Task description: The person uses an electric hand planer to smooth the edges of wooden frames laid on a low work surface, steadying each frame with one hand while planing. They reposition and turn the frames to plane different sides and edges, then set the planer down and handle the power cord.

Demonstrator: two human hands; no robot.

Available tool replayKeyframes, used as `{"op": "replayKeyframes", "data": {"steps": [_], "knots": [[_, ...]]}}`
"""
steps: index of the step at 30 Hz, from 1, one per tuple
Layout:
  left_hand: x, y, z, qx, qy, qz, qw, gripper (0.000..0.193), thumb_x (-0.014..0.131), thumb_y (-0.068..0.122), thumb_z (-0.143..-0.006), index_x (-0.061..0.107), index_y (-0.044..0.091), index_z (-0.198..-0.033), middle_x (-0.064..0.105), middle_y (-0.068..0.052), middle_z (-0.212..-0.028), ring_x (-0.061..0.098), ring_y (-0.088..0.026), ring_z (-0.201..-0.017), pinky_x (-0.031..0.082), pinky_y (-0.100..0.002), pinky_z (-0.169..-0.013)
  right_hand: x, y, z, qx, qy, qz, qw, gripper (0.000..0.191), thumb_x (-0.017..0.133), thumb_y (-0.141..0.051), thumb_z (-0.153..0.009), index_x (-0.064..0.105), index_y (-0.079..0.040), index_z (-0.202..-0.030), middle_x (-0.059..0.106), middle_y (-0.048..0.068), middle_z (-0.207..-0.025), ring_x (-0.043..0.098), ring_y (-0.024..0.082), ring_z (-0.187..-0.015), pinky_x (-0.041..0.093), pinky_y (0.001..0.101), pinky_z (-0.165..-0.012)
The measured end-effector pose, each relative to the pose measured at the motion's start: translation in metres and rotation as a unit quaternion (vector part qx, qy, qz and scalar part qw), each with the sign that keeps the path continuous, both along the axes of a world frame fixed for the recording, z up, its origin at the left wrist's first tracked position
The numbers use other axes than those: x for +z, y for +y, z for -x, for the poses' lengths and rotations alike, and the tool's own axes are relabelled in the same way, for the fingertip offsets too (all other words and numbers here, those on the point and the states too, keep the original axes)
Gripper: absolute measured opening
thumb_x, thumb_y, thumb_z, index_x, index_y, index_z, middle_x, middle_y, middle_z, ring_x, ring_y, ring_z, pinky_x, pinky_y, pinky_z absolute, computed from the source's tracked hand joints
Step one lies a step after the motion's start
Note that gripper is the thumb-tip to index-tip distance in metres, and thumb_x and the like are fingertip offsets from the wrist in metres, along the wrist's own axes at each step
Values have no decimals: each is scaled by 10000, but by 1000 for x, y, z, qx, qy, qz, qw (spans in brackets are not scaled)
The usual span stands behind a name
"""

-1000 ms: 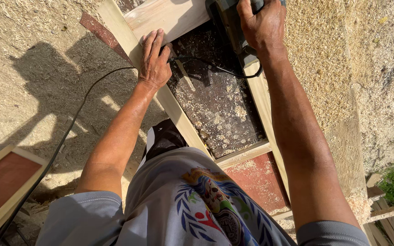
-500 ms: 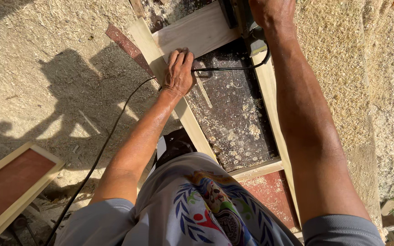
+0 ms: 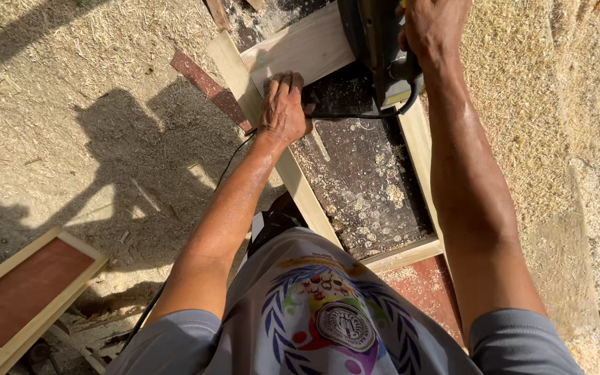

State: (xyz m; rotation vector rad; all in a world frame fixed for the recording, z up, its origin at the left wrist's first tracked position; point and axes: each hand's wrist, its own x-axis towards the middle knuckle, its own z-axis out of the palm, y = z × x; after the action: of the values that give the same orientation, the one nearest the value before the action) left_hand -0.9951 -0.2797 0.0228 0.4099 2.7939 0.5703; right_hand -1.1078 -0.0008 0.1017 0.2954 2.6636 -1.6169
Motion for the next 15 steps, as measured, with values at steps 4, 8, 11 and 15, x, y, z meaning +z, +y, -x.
{"op": "replayKeyframes", "data": {"steps": [4,8,11,15], "knots": [[6,6,-1,-28,-30,43,998,909,761,276,-657,463,-70,-1443,464,-318,-1424,386,-460,-1377,193,-592,-1218,16,36,-70,-81,-124,-7,989,517,587,-484,-1086,740,7,-1036,705,86,-706,602,111,-429,495,295,-357],[-1,18,-26,-61,34,62,996,999,798,397,-592,487,-18,-1445,358,-391,-1475,277,-543,-1454,45,-718,-1139,36,54,-138,-144,-181,-31,972,496,611,-489,-1042,704,-2,-1013,689,73,-679,605,106,-414,507,311,-362],[-5,30,-82,-95,57,-1,994,732,742,405,-846,540,-13,-1412,367,-329,-1519,273,-485,-1464,-2,-716,-1182,47,60,-189,-203,-201,-40,958,496,617,-491,-1026,697,-3,-988,683,64,-674,600,110,-415,495,313,-366],[-1,33,-160,-157,-26,11,987,696,747,390,-872,585,17,-1436,371,-243,-1573,263,-409,-1536,1,-683,-1276,51,74,-246,-210,-221,-73,950,502,626,-517,-1024,712,-27,-956,670,57,-661,605,120,-428,515,316,-373]]}}
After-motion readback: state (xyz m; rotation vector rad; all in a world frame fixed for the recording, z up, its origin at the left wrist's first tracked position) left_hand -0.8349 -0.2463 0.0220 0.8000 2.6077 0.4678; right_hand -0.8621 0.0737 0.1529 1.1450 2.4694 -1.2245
